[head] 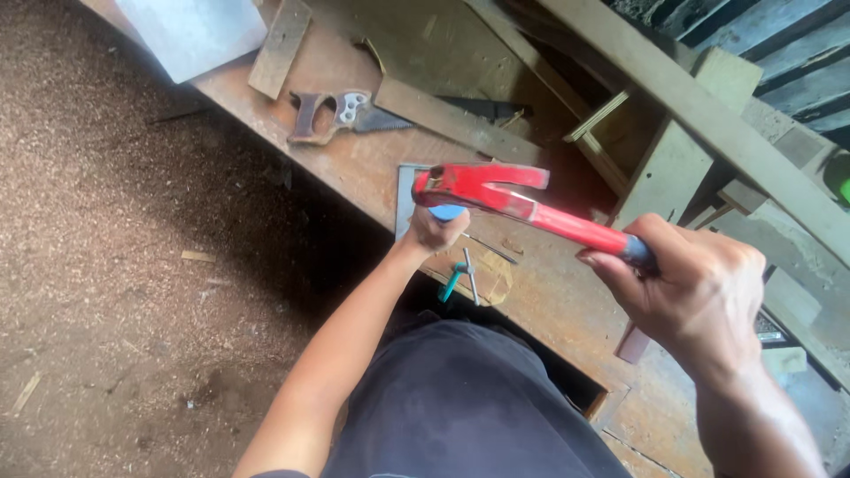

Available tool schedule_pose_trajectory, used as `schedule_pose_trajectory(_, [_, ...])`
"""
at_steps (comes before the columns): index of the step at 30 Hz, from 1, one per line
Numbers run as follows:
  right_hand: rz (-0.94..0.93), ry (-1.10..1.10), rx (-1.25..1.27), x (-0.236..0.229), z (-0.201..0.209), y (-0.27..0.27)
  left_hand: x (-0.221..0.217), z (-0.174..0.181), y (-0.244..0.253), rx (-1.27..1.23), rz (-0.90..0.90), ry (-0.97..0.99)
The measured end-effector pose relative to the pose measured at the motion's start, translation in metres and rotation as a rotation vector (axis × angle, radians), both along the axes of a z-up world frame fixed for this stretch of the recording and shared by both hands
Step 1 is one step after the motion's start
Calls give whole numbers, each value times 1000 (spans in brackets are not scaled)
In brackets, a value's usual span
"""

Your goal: The person repeatedly strikes a chisel-like tool with a hammer while holding it against a wooden workbench. The person then uses a small metal punch and hammer on a clamped piece of wood.

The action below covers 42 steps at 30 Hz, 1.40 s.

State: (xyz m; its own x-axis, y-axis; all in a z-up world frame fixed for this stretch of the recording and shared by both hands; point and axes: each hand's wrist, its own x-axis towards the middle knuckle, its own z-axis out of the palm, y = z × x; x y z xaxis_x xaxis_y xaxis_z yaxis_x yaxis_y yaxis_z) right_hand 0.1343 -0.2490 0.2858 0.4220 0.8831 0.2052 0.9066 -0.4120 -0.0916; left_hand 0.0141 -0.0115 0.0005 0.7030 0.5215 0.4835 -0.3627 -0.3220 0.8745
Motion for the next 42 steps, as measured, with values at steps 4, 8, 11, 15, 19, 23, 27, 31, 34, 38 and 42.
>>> schedule_pose_trajectory(4, [-36,-4,-124,-5,-16,12,-15,-14,-7,-120,30,114])
schedule_pose_trajectory(8, [-297,-94,-479,14,-2,12,-5,-26,-5,-148,-56,94])
schedule_pose_trajectory(11, [-173,16,6,16,18,7,-4,-25,-4,230,230,-148])
schedule_pose_trajectory(15, [-144,295,-73,-6,12,28,-9,-17,-7,-106,-45,50])
schedule_pose_trajectory(19, [-176,-22,-464,-13,16,27,-2,-8,-1,419,254,-108])
schedule_pose_trajectory(23, [-104,115,26,-5,21,9,-4,-8,2,-210,-45,10])
schedule_pose_trajectory(27, [-90,155,2,-10,0,28,-8,-13,-1,-266,-39,23])
schedule_pose_trajectory(31, [-139,-31,-307,-2,0,28,-7,-20,-6,-257,-56,60])
schedule_pose_trajectory(34, [-103,-4,-14,6,6,17,-5,-18,3,-145,2,13])
schedule_pose_trajectory(38, [-89,394,285,-6,-14,22,-2,-19,-1,606,280,-153])
schedule_pose_trajectory(42, [-226,29,-401,-7,-8,35,-5,-27,1,-175,-19,114])
